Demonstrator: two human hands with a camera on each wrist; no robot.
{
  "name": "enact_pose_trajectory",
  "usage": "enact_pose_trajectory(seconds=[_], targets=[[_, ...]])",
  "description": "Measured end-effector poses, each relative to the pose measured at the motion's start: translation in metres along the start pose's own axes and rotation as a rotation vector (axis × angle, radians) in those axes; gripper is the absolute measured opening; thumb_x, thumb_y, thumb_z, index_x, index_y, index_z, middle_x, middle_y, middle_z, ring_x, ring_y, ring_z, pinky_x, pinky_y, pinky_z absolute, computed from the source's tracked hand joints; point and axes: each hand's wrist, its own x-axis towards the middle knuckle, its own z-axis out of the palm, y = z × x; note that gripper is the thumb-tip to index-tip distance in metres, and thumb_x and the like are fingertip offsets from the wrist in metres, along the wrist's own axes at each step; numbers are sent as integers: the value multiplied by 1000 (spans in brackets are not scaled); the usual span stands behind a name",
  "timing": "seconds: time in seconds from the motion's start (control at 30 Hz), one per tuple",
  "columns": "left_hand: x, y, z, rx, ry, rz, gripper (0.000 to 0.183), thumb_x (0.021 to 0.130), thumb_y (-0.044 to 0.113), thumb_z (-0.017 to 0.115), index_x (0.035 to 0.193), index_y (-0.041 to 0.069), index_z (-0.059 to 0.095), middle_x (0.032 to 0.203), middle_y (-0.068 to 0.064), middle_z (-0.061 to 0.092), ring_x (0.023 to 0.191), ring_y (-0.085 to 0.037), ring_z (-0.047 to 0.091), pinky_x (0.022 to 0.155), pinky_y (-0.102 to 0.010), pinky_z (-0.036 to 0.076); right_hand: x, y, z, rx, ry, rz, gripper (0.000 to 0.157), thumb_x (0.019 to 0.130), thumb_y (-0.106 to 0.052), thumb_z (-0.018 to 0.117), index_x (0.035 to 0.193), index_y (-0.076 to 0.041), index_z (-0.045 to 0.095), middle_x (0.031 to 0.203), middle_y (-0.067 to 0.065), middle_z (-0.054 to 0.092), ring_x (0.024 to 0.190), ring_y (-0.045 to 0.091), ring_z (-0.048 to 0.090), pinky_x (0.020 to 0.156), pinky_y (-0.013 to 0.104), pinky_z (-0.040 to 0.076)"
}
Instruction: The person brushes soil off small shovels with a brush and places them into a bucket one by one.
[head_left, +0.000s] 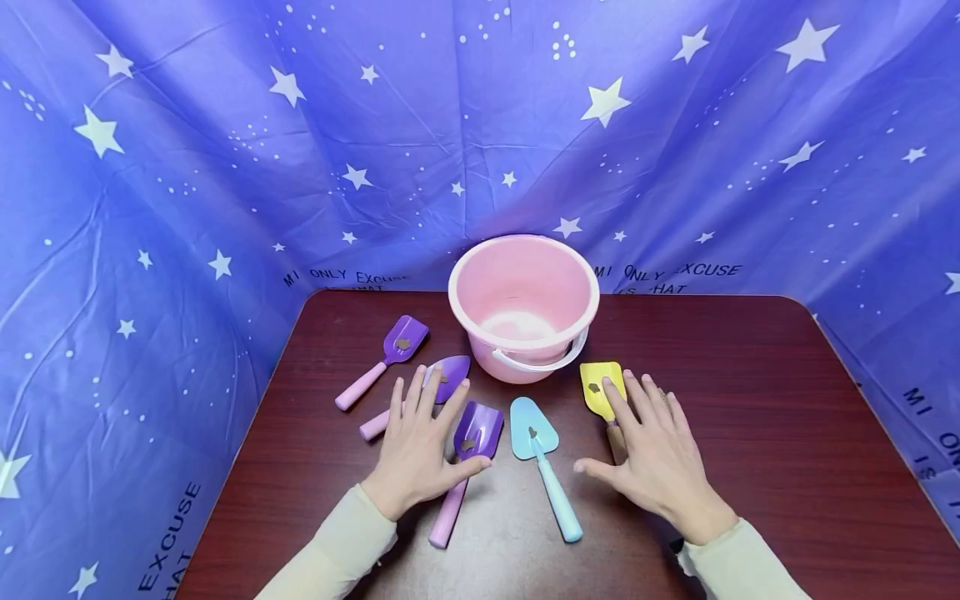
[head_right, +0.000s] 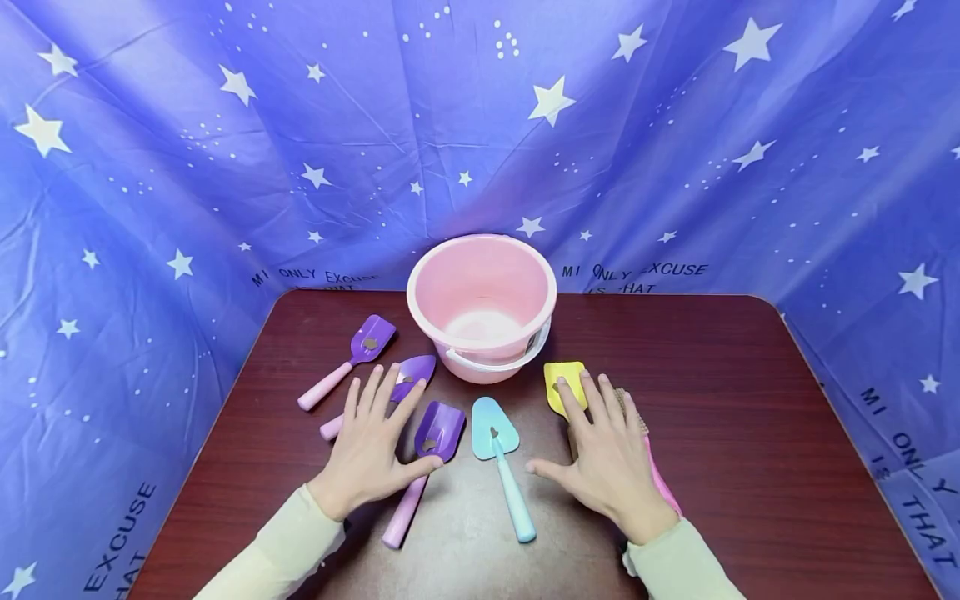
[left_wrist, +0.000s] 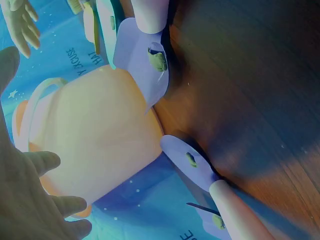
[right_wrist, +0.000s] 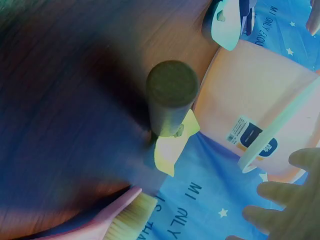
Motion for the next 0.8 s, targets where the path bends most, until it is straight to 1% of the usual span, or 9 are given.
enact_pose_trajectory(seconds=[0.13, 0.27, 0.4, 0.53, 0.63, 0.8], targets=[[-1, -3, -1, -1, 22, 14, 96, 71, 78, 54, 145, 17, 42, 147, -23, 33, 138, -45, 22, 107, -61, 14, -2, 4, -1, 18, 7, 24, 111, 62, -80, 63, 149, -18, 32, 148, 19, 34, 135, 40, 30, 105, 57, 22], [-4, -7, -4, -2, 11, 6, 94, 73, 76, 55, 145, 17, 41, 148, -23, 32, 139, -44, 23, 108, -60, 15, -4, 9, -3, 30, 15, 41, 107, 65, -74, 66, 148, -16, 34, 147, 19, 36, 132, 40, 35, 101, 56, 27], [-6, -12, -6, -7, 4, -5, 89, 76, 72, 55, 145, 16, 42, 149, -23, 31, 140, -42, 21, 108, -59, 15, -7, 14, -5, 24, 24, 52, 103, 67, -70, 67, 147, -13, 36, 144, 21, 39, 129, 41, 38, 99, 56, 30], [-9, -19, -8, -18, 37, 6, 86, 77, 68, 57, 142, 12, 45, 145, -25, 36, 138, -43, 25, 107, -60, 18, -10, 20, -8, 21, 28, 63, 99, 70, -67, 68, 147, -13, 36, 142, 21, 41, 128, 41, 39, 98, 55, 31], [-10, -23, -9, -28, 75, 17, 83, 78, 64, 59, 139, 10, 48, 142, -25, 40, 135, -43, 30, 106, -59, 21, -13, 24, -9, 7, 31, 58, 96, 71, -64, 68, 147, -13, 37, 140, 22, 43, 127, 41, 40, 97, 55, 32], [-12, -30, -12, -35, 127, 22, 73, 79, 53, 63, 135, 8, 52, 140, -27, 42, 133, -43, 34, 106, -57, 24, -18, 31, -9, -11, 41, 48, 90, 73, -60, 69, 143, -10, 42, 138, 22, 44, 126, 40, 40, 96, 55, 33]])
